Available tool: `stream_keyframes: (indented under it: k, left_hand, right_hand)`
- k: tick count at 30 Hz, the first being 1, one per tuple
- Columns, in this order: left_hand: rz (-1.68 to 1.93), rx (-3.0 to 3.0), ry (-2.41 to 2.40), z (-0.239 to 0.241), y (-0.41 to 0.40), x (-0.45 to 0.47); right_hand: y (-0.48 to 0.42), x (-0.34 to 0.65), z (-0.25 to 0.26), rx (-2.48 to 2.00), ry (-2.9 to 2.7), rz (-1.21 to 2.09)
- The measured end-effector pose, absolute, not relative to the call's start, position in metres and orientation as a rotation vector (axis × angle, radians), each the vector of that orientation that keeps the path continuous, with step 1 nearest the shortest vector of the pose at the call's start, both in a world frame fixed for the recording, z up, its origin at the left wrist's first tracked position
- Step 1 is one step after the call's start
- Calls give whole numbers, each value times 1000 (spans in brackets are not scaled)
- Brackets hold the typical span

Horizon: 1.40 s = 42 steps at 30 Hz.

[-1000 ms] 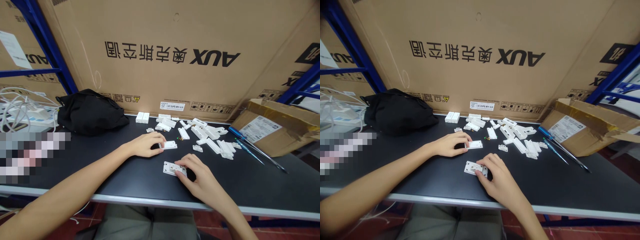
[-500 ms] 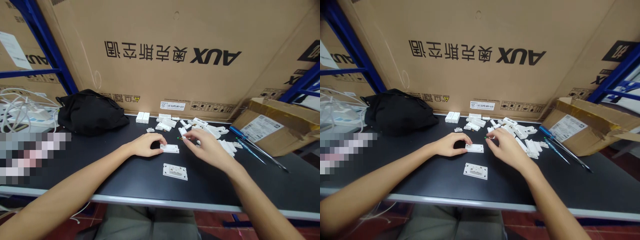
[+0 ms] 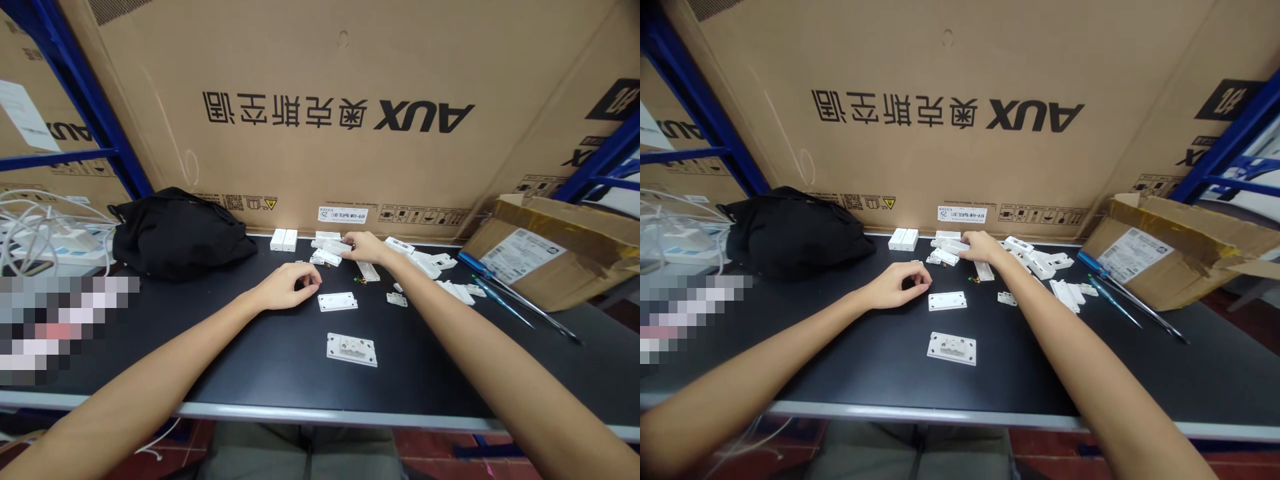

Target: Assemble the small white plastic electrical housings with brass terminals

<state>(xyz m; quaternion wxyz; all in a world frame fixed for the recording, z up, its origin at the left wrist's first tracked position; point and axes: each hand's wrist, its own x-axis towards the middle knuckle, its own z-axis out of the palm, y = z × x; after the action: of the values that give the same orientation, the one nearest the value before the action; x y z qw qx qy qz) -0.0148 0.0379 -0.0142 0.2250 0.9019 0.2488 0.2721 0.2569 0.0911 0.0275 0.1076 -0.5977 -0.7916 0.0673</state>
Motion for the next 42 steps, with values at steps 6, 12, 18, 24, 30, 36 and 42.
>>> stream_keyframes:
  k: [6, 12, 18, 24, 30, 36, 42]
  left_hand:
    - [843, 2440, 771, -15, 37, -16]
    - [990, 2233, 813, -17, 34, -7]
    - [981, 1669, 579, -16, 24, 7]
    - [1010, 1514, 633, -16, 34, 0]
    - [898, 1569, 604, -13, 28, -2]
    - [696, 1882, 577, -9, 15, 0]
    - [717, 2147, 671, -9, 22, -7]
  right_hand:
    - [79, 258, 36, -1717, -2172, 275]
    - [28, 254, 52, -1479, -2104, 547]
    - [-6, 227, 46, -1248, -2154, 738]
    - [-5, 244, 49, -1370, -2243, 456]
    - [13, 307, 51, -1680, -2184, 26]
    - [22, 342, 43, -1865, -2172, -80]
    - [26, 342, 34, -1985, -2198, -222]
